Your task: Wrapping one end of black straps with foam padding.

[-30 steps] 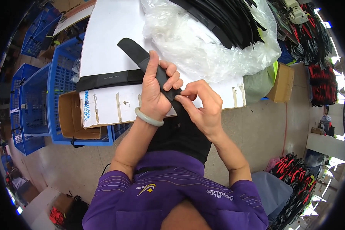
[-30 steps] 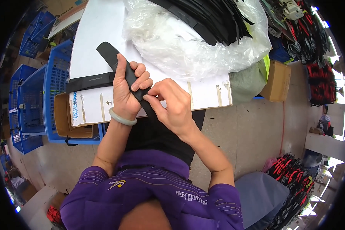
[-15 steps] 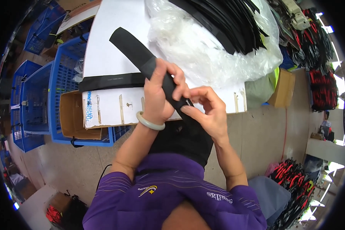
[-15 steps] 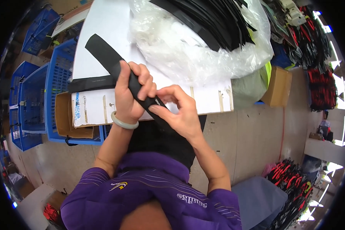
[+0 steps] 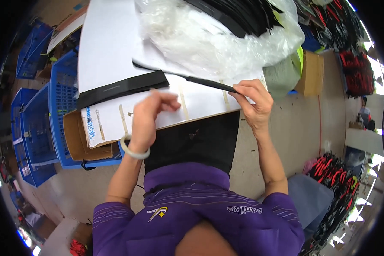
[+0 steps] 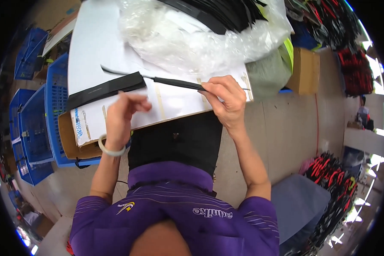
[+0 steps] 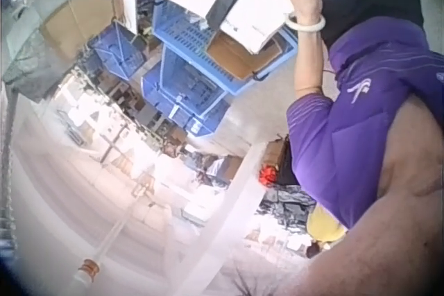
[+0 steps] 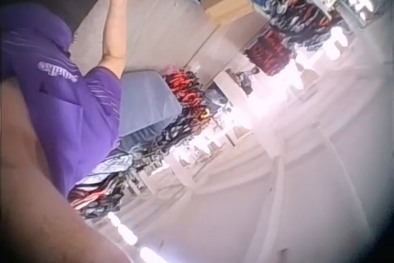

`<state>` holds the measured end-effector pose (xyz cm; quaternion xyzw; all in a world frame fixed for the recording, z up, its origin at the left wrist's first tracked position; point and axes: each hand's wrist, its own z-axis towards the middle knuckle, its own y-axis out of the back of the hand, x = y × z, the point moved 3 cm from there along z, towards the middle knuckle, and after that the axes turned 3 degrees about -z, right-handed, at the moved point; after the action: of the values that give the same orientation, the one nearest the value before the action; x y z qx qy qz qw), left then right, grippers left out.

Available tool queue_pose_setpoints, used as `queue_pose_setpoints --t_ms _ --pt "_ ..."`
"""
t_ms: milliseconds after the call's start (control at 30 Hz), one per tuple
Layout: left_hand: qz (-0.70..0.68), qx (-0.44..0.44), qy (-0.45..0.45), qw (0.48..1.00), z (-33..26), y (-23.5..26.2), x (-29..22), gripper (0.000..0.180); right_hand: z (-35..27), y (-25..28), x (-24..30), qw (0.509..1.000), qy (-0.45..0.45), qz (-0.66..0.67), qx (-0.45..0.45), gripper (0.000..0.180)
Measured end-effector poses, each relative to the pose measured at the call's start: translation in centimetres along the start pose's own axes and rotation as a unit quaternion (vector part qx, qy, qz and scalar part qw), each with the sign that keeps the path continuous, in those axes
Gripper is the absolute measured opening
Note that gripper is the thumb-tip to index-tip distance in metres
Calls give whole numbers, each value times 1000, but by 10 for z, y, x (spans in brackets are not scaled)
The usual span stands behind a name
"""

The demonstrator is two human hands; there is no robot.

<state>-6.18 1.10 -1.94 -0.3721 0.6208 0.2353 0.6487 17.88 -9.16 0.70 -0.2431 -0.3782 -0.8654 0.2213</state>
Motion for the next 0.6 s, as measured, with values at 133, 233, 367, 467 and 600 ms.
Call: queue_pose_setpoints --t_ms 133,233,367,467,600 --pt "328 126 -202 914 -27 -54 7 33 -36 -21 -33 977 165 -122 60 23" --pt "463 131 -229 846 -13 -72 30 68 -61 -21 -44 977 127 -148 86 26" --pt "542 140 -205 803 -8 -66 54 73 -76 0 -53 976 74 -183 94 32" --pt "562 120 -222 788 -5 -71 54 68 -85 6 -58 971 54 -203 111 38" --pt "515 99 -229 820 -1 -86 62 65 -91 3 -60 975 51 -198 91 38"
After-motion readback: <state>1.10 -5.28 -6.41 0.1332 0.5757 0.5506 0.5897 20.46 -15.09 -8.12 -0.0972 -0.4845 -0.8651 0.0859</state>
